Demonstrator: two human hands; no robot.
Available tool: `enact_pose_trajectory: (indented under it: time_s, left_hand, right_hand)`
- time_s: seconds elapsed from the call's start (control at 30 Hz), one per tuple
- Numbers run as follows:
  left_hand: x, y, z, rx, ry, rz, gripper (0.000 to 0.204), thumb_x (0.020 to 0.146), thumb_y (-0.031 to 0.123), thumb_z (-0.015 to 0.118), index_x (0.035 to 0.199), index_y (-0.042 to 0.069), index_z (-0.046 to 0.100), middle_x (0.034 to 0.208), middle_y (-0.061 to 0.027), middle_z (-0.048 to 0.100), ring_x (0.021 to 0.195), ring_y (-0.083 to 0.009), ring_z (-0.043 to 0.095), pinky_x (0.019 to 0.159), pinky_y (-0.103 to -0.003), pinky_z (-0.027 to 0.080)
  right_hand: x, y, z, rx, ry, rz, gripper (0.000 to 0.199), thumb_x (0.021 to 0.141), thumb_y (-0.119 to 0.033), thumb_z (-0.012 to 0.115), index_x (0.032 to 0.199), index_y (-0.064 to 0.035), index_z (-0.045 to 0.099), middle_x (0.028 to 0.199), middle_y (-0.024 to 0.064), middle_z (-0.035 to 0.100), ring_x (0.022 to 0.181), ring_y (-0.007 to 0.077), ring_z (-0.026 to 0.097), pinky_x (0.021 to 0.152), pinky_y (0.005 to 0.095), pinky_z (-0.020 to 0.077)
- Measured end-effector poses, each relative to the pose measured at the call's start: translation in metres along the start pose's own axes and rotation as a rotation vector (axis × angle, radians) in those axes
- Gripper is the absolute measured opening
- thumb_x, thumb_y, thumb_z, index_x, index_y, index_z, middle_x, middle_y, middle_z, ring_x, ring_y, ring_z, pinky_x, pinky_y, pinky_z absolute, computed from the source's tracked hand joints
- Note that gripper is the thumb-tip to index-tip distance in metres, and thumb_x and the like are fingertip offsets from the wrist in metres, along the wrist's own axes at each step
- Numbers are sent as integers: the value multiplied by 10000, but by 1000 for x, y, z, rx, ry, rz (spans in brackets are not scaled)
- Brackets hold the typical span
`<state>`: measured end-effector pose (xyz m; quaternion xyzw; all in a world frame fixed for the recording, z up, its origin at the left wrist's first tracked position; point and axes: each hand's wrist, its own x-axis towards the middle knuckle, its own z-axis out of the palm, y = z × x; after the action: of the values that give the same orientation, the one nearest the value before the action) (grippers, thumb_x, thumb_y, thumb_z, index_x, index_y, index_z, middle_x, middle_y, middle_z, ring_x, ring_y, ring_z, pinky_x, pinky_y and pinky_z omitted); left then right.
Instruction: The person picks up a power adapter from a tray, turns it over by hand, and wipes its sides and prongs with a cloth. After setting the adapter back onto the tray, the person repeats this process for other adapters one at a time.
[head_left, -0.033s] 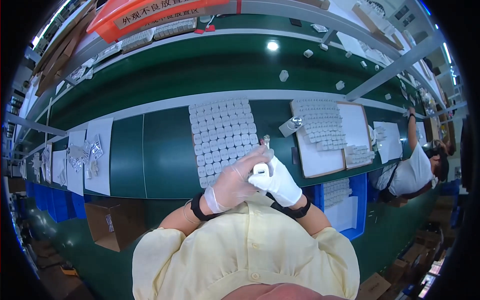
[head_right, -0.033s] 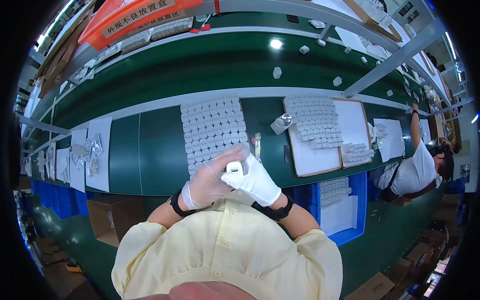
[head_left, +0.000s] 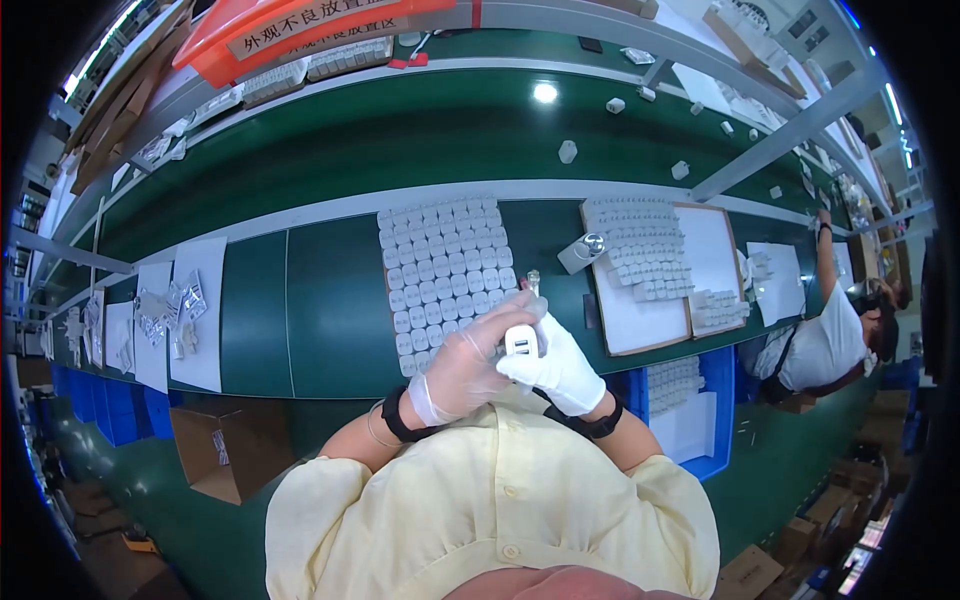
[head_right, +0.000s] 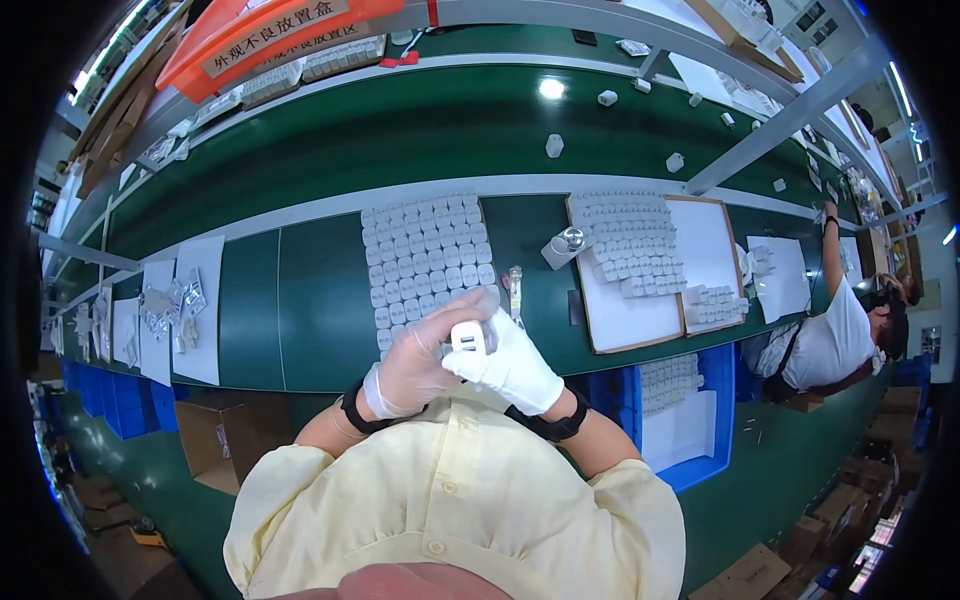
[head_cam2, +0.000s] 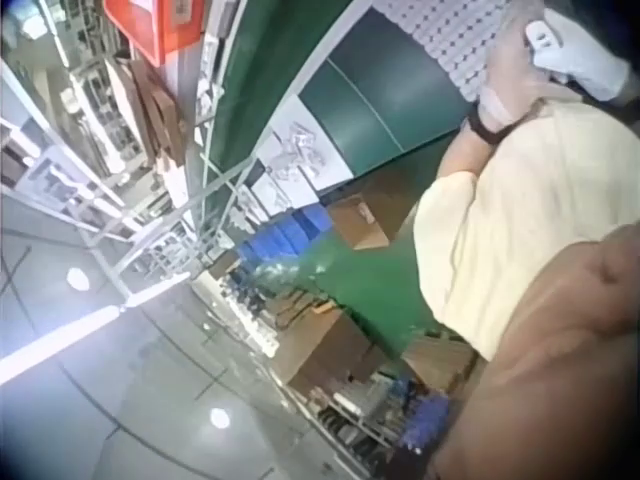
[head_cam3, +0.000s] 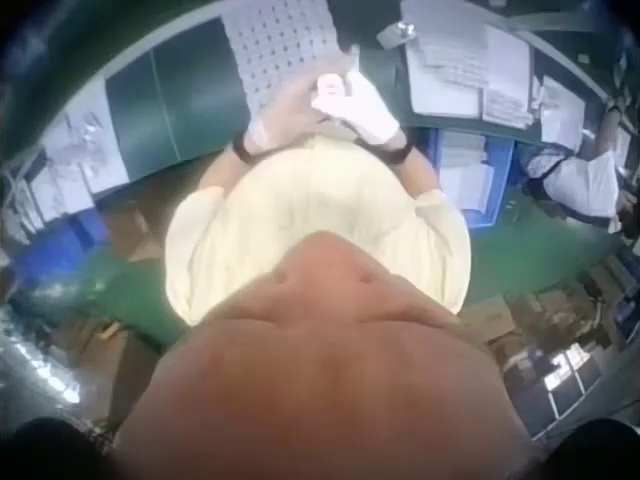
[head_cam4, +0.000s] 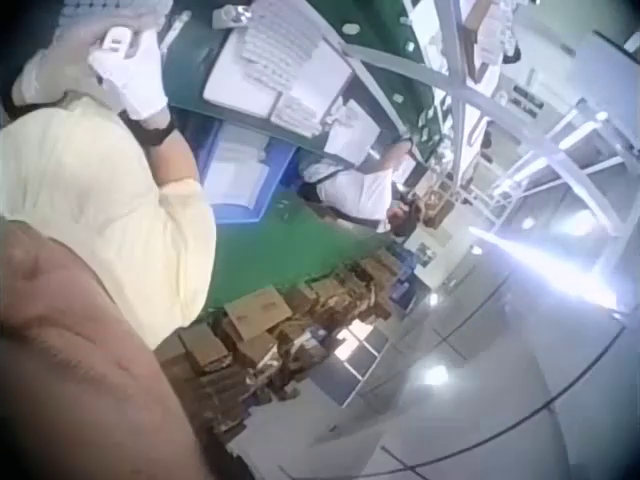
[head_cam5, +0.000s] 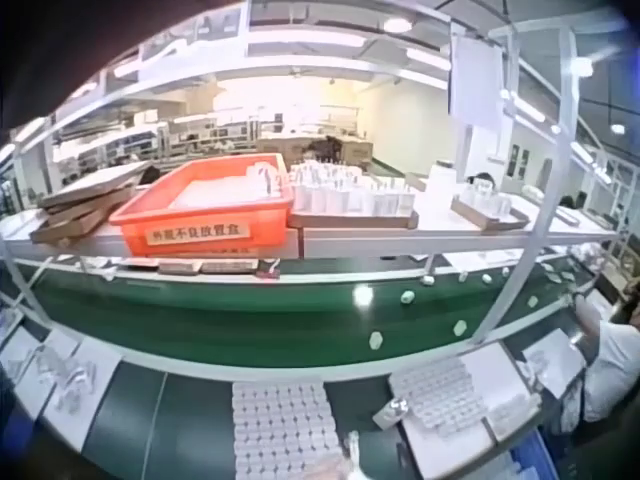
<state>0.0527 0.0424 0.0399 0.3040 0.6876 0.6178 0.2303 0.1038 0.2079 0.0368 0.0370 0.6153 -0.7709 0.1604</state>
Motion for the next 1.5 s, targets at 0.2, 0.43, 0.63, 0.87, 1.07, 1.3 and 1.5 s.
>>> enact_pose_trajectory:
  time_s: [0.2, 0.43, 0.63, 0.87, 1.07, 1.3, 1.5]
  left_hand:
    - [-4, -1, 1, -264, -1, -75, 546, 796, 43, 724, 1300, 48, 513, 1439, -180, 462, 1364, -279, 421, 1084, -331, 377]
    - [-7, -5, 10, -2, -5, -8, 621, 747, -40, 738, 1318, 27, 506, 1504, -217, 360, 1370, -289, 408, 1099, -352, 341]
    - [1, -6, 10, 129, 14, 221, 684, 735, -50, 740, 1361, 41, 481, 1499, -234, 362, 1370, -312, 410, 1086, -367, 359]
    - [7, -8, 12, -391, 118, 166, 642, 875, 154, 701, 1440, 76, 405, 1452, -176, 446, 1347, -319, 434, 1030, -401, 420]
    - [4, -14, 5, -188, -117, -237, 589, 992, 335, 488, 1448, -7, 339, 1355, -152, 510, 1181, -211, 534, 991, -326, 425]
    - [15, 3, 31, -291, 244, 102, 559, 1038, 432, 339, 1343, -28, 428, 1171, -103, 591, 988, -162, 576, 857, -298, 464]
    - [23, -5, -1, -1261, -98, -349, 456, 1053, 388, 334, 1043, 14, 595, 915, -47, 645, 801, -137, 588, 758, -294, 480]
  right_hand:
    - [-15, -4, 3, 103, -27, 62, 554, 902, -300, 658, 1348, -69, 424, 1139, 37, 549, 938, 104, 566, 682, 234, 499]
    - [-9, 3, 14, 126, 133, 28, 471, 933, -345, 612, 1280, -66, 457, 1124, 44, 555, 939, 111, 561, 751, 253, 489]
    - [-2, 5, -1, 234, 93, -187, 508, 904, -445, 639, 1217, -74, 491, 1078, 40, 585, 945, 118, 593, 706, 265, 517]
    - [2, -2, -11, -692, 403, -774, 385, 827, -284, 760, 1077, -63, 569, 939, 79, 631, 814, 227, 625, 716, 311, 513]
    - [5, -6, -4, -891, 269, -942, 379, 766, -257, 808, 1028, -75, 604, 880, 100, 638, 742, 258, 634, 645, 339, 522]
    - [-2, -27, 10, -697, 456, -582, 465, 665, -250, 876, 1013, -60, 633, 931, 113, 652, 811, 281, 655, 691, 340, 524]
    - [-2, -22, 20, -647, 425, -817, 556, 655, -227, 878, 1126, -36, 650, 993, 120, 667, 844, 282, 658, 723, 324, 537]
